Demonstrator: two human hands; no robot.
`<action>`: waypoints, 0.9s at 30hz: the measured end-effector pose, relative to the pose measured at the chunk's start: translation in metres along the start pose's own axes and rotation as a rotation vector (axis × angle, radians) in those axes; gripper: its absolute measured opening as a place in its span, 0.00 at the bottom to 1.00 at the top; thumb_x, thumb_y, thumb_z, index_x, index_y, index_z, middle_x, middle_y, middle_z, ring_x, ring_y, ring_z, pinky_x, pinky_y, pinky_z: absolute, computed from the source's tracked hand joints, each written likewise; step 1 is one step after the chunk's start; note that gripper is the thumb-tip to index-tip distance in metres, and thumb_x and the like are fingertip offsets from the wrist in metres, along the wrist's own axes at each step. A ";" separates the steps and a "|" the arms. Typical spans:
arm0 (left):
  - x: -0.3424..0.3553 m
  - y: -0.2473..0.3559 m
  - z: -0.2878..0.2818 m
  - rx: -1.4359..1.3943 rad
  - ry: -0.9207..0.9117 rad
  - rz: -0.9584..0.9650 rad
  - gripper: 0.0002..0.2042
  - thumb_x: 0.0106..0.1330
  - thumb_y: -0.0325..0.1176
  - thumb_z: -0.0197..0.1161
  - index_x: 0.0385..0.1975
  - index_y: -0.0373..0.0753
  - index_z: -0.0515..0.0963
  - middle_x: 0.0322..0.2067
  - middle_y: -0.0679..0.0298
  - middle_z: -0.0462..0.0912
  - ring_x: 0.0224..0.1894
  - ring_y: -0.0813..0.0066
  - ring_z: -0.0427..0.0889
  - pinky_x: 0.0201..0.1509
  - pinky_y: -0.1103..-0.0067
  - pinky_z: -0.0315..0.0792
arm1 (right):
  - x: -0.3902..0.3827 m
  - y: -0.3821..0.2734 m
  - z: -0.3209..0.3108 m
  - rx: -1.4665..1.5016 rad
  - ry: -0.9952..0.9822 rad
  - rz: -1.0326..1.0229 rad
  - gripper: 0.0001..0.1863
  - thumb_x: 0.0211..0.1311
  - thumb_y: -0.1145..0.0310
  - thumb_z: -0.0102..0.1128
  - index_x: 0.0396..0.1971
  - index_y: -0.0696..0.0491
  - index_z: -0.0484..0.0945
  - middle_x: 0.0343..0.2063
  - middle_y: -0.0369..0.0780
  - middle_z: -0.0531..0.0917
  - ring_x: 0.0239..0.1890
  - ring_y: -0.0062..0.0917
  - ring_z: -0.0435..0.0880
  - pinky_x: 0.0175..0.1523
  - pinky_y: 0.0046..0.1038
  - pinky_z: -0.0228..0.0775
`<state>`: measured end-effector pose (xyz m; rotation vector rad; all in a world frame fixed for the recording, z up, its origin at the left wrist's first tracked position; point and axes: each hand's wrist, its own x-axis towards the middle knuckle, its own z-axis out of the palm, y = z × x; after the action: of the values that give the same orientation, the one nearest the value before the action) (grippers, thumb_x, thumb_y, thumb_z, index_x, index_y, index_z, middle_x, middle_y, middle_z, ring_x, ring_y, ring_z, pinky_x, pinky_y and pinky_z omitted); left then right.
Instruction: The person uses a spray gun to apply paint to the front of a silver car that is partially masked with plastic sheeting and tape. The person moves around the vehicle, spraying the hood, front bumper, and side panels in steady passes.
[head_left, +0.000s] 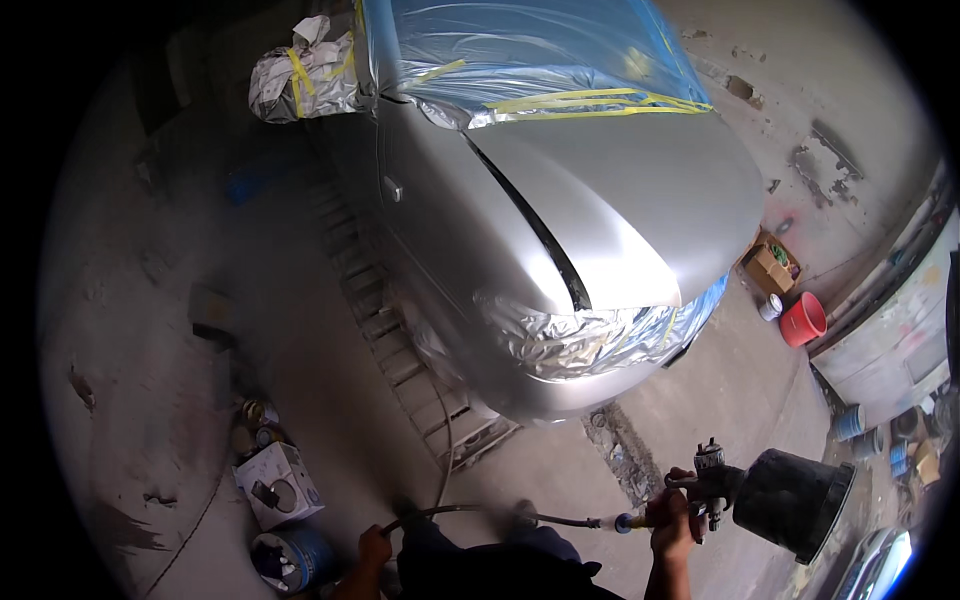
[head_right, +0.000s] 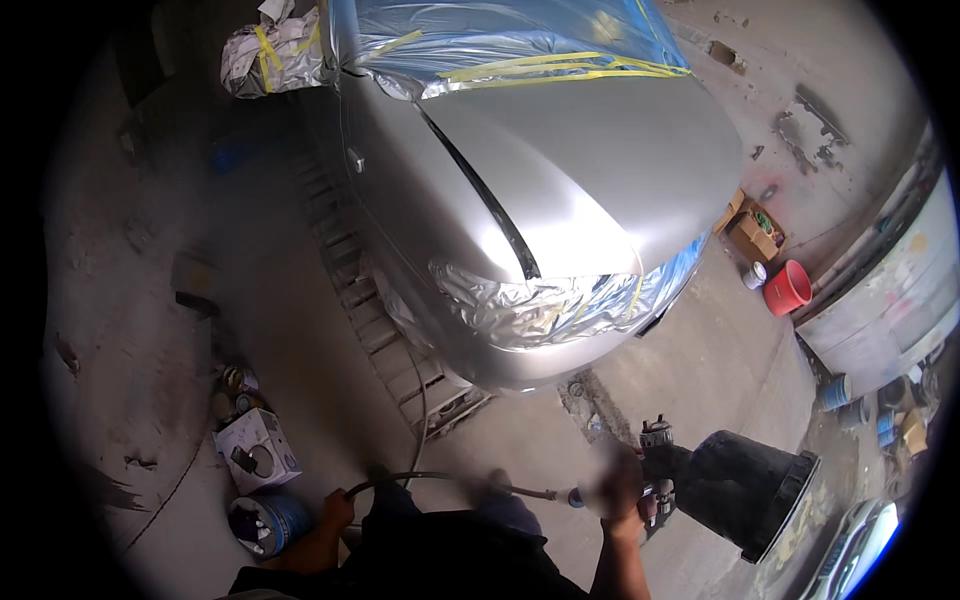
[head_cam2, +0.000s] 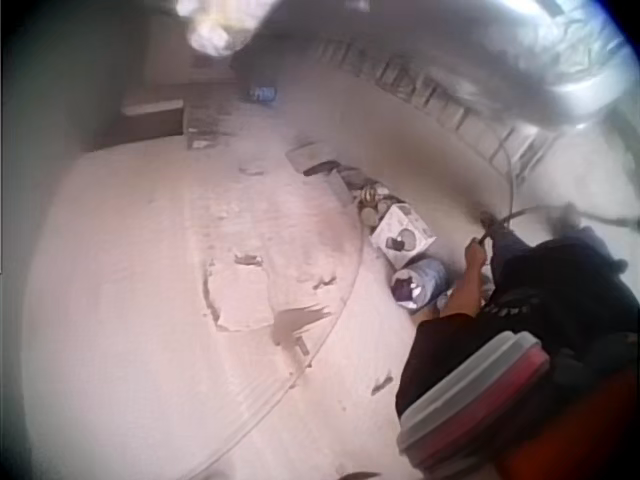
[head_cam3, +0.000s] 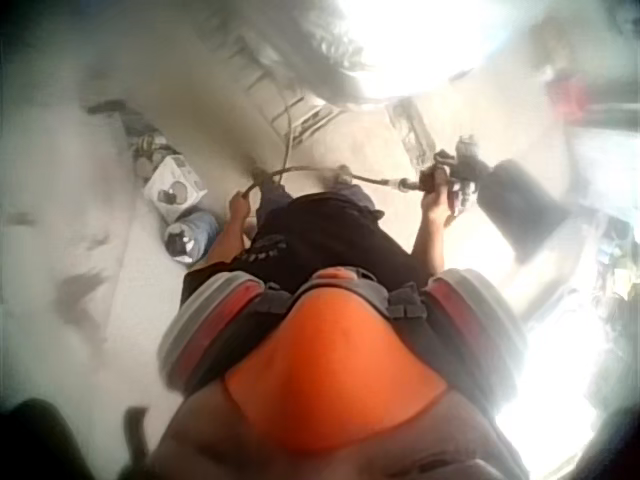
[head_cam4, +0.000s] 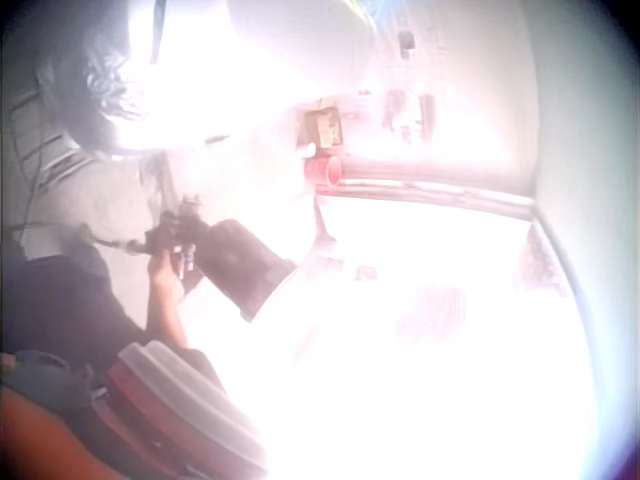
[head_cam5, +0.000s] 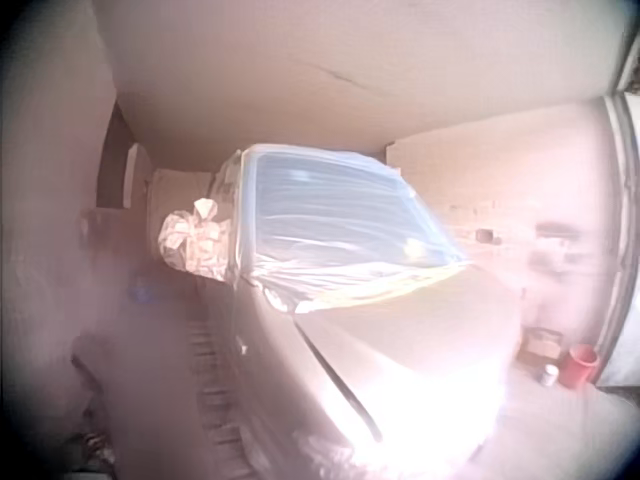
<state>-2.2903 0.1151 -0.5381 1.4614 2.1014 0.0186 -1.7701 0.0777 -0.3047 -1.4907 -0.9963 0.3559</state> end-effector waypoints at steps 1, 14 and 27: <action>0.019 -0.008 -0.002 0.030 -0.015 0.034 0.10 0.57 0.40 0.61 0.28 0.39 0.77 0.29 0.50 0.80 0.37 0.48 0.79 0.40 0.61 0.72 | -0.008 -0.010 0.014 0.022 0.034 0.040 0.25 0.57 0.62 0.57 0.51 0.61 0.66 0.17 0.36 0.73 0.16 0.17 0.71 0.21 0.18 0.64; 0.197 -0.079 -0.078 0.326 -0.570 0.232 0.21 0.57 0.45 0.60 0.38 0.30 0.78 0.41 0.44 0.79 0.47 0.50 0.77 0.51 0.67 0.71 | -0.121 -0.142 0.187 0.101 0.499 0.374 0.23 0.63 0.57 0.54 0.51 0.56 0.68 0.25 0.37 0.78 0.24 0.15 0.73 0.29 0.17 0.64; 0.183 -0.113 -0.105 0.562 -0.586 0.427 0.19 0.58 0.45 0.58 0.38 0.33 0.78 0.36 0.44 0.79 0.43 0.46 0.77 0.47 0.63 0.71 | -0.232 -0.090 0.235 0.055 0.539 0.600 0.14 0.63 0.66 0.54 0.45 0.57 0.74 0.26 0.34 0.79 0.25 0.13 0.73 0.31 0.18 0.66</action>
<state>-2.4790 0.2595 -0.5679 1.9151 1.3427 -0.7916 -2.1088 0.0481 -0.3462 -1.6918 -0.1002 0.3694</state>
